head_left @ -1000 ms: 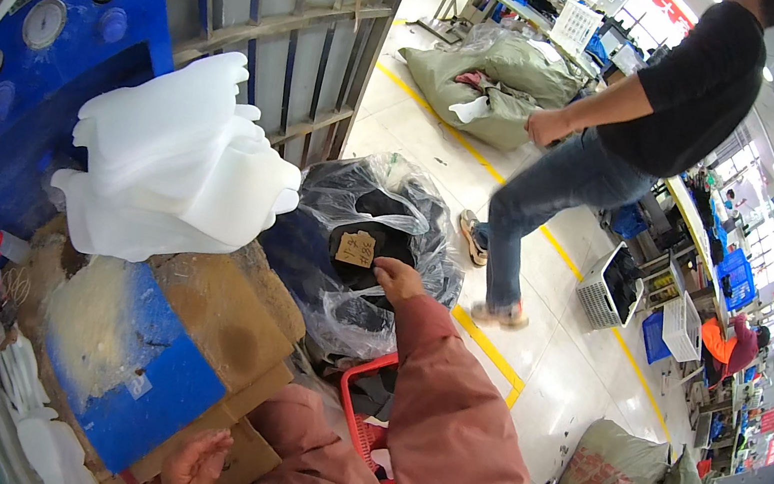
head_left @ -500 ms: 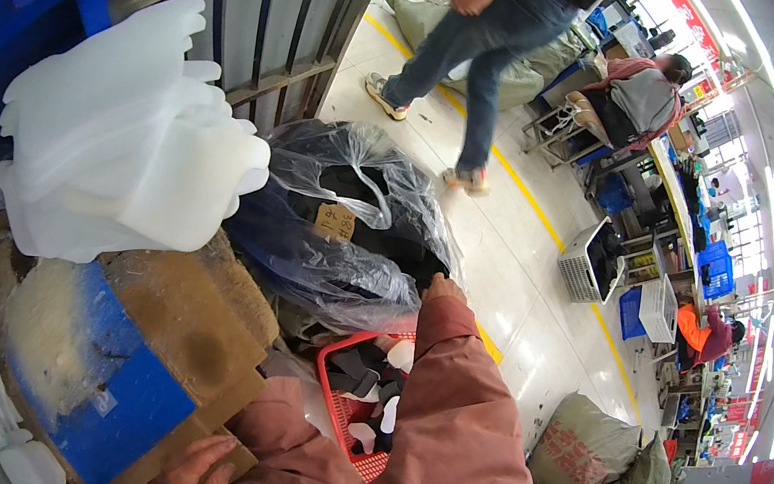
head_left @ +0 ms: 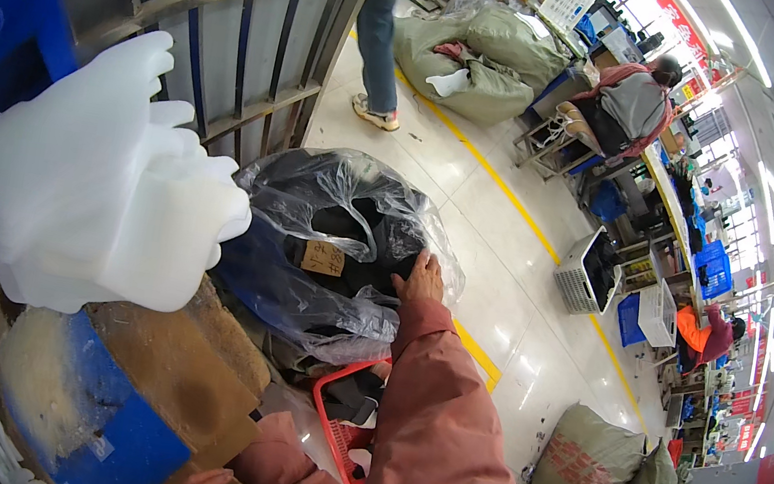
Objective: The person repeatedly picks black and white foam insoles, aligns them, and presses them together at a workstation. The person places the assembled pairs into a red basket and continues the cycle with new insoles from nearby piles.
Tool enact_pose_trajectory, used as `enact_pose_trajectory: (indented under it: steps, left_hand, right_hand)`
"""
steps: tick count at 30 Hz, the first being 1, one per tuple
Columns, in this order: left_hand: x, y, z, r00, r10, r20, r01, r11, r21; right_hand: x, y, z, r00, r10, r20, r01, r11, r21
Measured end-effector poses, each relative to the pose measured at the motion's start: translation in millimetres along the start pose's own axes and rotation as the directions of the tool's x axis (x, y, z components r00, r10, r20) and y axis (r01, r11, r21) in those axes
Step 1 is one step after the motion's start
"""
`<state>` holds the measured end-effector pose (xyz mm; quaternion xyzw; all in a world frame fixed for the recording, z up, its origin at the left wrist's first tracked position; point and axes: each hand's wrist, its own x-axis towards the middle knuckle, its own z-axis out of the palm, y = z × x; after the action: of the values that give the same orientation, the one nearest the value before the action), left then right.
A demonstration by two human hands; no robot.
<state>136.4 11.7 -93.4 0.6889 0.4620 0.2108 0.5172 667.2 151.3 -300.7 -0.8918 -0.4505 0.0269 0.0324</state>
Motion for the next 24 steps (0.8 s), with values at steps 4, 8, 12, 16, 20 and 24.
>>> enact_pose_trajectory:
  steps: [4, 8, 12, 16, 20, 24]
  left_hand:
    - [6.3, -5.2, 0.6, 1.0, 0.026, 0.007, -0.026, 1.0, 0.007]
    - [6.9, -12.3, 2.3, 1.0, 0.012, -0.002, -0.012, 1.0, 0.028]
    - [5.5, -22.0, 4.9, 0.999, -0.018, 0.042, 0.016, 0.999, 0.048]
    - [3.2, -28.0, 9.1, 0.997, -0.061, 0.04, 0.059, 0.997, 0.048]
    - [-2.3, -26.7, 14.6, 1.0, -0.03, 0.0, 0.03, 1.0, -0.003]
    - [-7.5, -26.2, 18.5, 0.999, 0.036, -0.012, -0.035, 0.999, 0.032]
  right_hand:
    - [28.9, -15.2, 1.2, 0.989, 0.113, 0.09, -0.13, 0.97, 0.203]
    - [47.0, -22.3, 6.9, 0.97, 0.199, 0.139, -0.22, 0.964, 0.148]
    - [55.5, -16.3, 23.1, 0.927, 0.272, 0.26, -0.315, 0.938, 0.143]
    - [58.1, 9.4, 44.9, 0.928, 0.335, 0.163, -0.368, 0.893, 0.259]
    - [56.0, 20.4, 53.3, 1.0, 0.004, 0.0, -0.004, 0.961, 0.277]
    - [30.0, -14.2, 28.4, 0.977, -0.174, -0.126, 0.203, 0.937, 0.284]
